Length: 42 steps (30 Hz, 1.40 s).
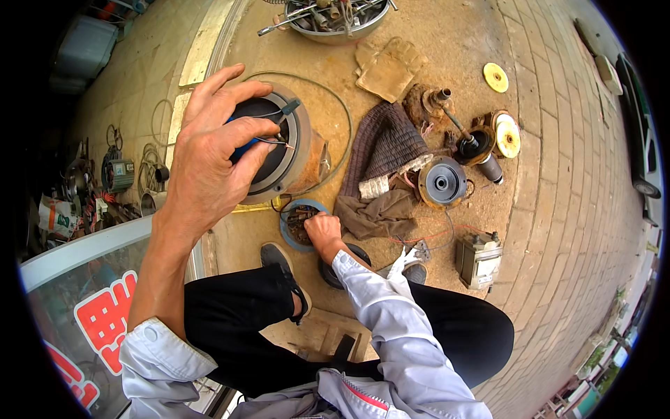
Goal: The person sits on the ground and works on a cylindrical mechanical part, using a blue tool to manipulate internal components. They repeatedly insert and remove small metal pieces, wipe the part with a cloth, and inspect the interior before placing a cover on top.
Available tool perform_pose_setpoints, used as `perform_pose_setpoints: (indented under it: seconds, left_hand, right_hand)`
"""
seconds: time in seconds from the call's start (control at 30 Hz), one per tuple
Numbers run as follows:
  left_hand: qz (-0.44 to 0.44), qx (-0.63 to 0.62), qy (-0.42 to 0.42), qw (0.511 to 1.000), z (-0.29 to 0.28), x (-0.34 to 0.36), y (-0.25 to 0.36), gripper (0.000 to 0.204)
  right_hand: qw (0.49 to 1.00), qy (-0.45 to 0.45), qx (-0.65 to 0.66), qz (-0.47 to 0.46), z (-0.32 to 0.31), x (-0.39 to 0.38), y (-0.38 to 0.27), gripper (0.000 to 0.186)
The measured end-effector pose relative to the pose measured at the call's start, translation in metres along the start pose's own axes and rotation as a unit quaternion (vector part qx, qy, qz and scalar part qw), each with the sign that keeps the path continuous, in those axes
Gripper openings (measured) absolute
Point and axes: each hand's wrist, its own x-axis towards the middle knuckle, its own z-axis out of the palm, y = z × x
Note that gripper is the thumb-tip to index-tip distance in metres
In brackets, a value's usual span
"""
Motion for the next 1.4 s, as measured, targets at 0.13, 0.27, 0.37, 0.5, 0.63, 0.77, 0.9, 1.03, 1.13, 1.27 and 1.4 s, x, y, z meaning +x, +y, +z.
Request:
perform_pose_setpoints:
  seconds: [0.13,0.27,0.37,0.5,0.63,0.77,0.9,1.03,1.13,1.27,1.4]
  left_hand:
    - [-0.003,0.000,0.000,1.000,0.000,0.001,0.002,0.021]
    - [-0.004,-0.001,-0.002,1.000,-0.001,0.002,0.004,0.021]
    - [0.003,0.000,-0.001,1.000,-0.002,0.000,0.002,0.021]
    - [0.012,0.002,0.002,1.000,-0.002,0.000,0.000,0.021]
    - [0.010,0.002,0.003,1.000,-0.001,-0.002,0.002,0.020]
    - [0.010,0.003,0.002,1.000,-0.004,-0.004,0.001,0.020]
    - [0.018,0.005,-0.003,1.000,-0.003,-0.004,0.005,0.023]
    - [0.005,-0.037,0.010,0.999,-0.007,-0.004,0.003,0.028]
    - [0.002,-0.076,0.010,0.997,-0.002,-0.004,-0.003,0.030]
    - [0.012,-0.084,0.017,0.996,-0.004,-0.004,-0.011,0.031]
    - [0.034,-0.088,0.036,0.995,-0.006,-0.004,-0.010,0.028]
  right_hand:
    - [0.999,-0.028,0.031,0.002,-0.002,0.003,0.000,0.016]
    - [0.999,-0.032,0.033,0.013,-0.005,0.002,0.000,0.016]
    - [0.999,-0.031,0.039,0.003,-0.006,-0.001,-0.001,0.015]
    - [0.999,-0.027,0.022,-0.009,-0.009,-0.003,0.002,0.014]
    - [0.998,-0.051,0.046,0.010,-0.013,-0.002,-0.005,0.015]
    - [0.997,-0.049,0.052,-0.005,-0.006,-0.004,-0.005,0.014]
    - [0.998,0.009,0.058,-0.012,0.010,-0.009,0.003,0.015]
    - [0.989,-0.038,0.141,0.006,-0.035,-0.014,0.009,0.018]
    - [0.986,-0.103,0.134,0.013,-0.088,-0.009,0.022,0.021]
    - [0.990,-0.129,0.053,-0.026,-0.203,-0.008,0.039,0.035]
    - [0.999,-0.029,-0.018,-0.033,-0.307,-0.048,0.052,0.023]
